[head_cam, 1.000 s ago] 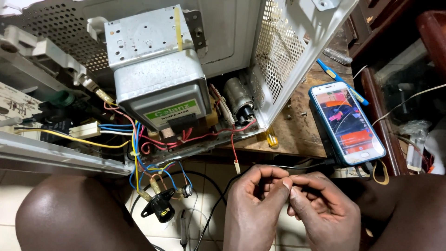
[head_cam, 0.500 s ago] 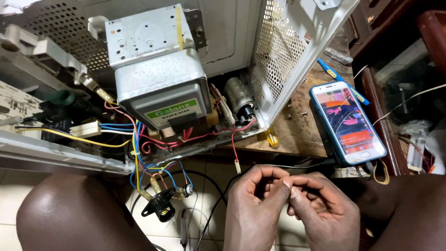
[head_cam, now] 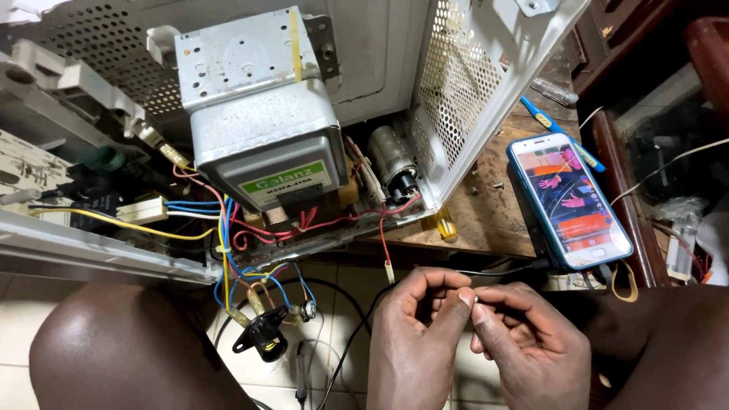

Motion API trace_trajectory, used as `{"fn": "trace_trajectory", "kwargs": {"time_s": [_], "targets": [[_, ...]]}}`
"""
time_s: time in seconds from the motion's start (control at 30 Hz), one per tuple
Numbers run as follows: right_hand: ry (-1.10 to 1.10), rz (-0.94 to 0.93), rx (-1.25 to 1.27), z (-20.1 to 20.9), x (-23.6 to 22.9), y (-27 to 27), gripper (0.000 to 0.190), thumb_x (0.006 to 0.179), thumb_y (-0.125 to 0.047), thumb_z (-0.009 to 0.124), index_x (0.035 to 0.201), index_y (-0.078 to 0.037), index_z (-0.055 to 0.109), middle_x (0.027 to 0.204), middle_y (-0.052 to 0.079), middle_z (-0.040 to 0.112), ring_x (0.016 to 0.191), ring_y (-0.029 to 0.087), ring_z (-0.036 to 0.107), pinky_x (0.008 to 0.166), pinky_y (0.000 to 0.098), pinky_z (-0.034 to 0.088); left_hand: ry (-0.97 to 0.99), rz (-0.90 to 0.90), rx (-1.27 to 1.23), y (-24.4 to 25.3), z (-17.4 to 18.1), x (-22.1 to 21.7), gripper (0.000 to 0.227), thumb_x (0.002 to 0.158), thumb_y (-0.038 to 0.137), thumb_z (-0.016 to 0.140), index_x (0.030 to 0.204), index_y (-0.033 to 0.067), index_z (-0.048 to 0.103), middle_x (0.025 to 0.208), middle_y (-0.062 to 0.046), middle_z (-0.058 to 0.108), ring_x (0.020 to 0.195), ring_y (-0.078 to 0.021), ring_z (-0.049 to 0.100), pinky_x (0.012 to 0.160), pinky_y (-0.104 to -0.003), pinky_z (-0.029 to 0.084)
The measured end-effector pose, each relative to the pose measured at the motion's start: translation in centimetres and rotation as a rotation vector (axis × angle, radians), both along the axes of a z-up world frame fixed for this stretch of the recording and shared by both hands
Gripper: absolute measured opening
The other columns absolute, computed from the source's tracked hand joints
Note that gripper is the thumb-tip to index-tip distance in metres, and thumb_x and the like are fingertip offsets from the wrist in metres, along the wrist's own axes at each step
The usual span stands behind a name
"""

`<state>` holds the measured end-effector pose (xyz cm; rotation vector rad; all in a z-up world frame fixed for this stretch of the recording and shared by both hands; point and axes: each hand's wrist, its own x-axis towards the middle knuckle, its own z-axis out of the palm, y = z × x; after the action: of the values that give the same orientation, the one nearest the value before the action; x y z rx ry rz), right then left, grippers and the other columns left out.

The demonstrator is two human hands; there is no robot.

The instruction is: Cleaning and manipulating electrical wires and connectors inside a microwave oven using a screwdriver.

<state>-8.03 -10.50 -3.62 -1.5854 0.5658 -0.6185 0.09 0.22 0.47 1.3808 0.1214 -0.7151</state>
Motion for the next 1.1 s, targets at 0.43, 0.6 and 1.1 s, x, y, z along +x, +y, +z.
{"fn": "trace_trajectory", "kwargs": {"time_s": [0.43,0.6,1.1], "targets": [[0.021,-0.033,-0.007,0.1,0.0,0.3,0.017,0.079,0.016,0.07,0.095,0.013,0.074,0.085,0.016,0.072,0.053,0.017,0.063,0.048,0.021,0.048,-0.015,0.011,-0.047,0.2,-0.2,-0.1,0.015,0.087,0.001,0.07,0.099,-0.0012,0.078,0.076,-0.005,0.066,0.068,-0.0089,0.055,0.063,-0.022,0.05],[0.033,-0.001,0.02,-0.8,-0.4,0.0,0.017,0.083,0.012,0.069,0.1,0.013,0.074,0.083,0.015,0.071,0.055,0.017,0.061,0.05,0.0236,0.048,-0.113,-0.01,-0.034,0.6,-0.8,-0.3,0.014,0.086,0.004,0.07,0.098,0.0027,0.078,0.072,-0.002,0.068,0.062,-0.007,0.056,0.057,-0.021,0.049],[0.157,-0.047,-0.284,1.0,-0.7,1.6,0.019,0.086,0.016,0.071,0.105,0.018,0.069,0.095,0.023,0.072,0.062,0.025,0.065,0.06,0.0291,0.053,-0.549,0.234,0.201,5.0,3.4,-0.5,0.016,0.081,0.02,0.076,0.072,0.0078,0.07,0.06,0.001,0.066,0.045,-0.009,0.056,0.041,-0.025,0.05]]}}
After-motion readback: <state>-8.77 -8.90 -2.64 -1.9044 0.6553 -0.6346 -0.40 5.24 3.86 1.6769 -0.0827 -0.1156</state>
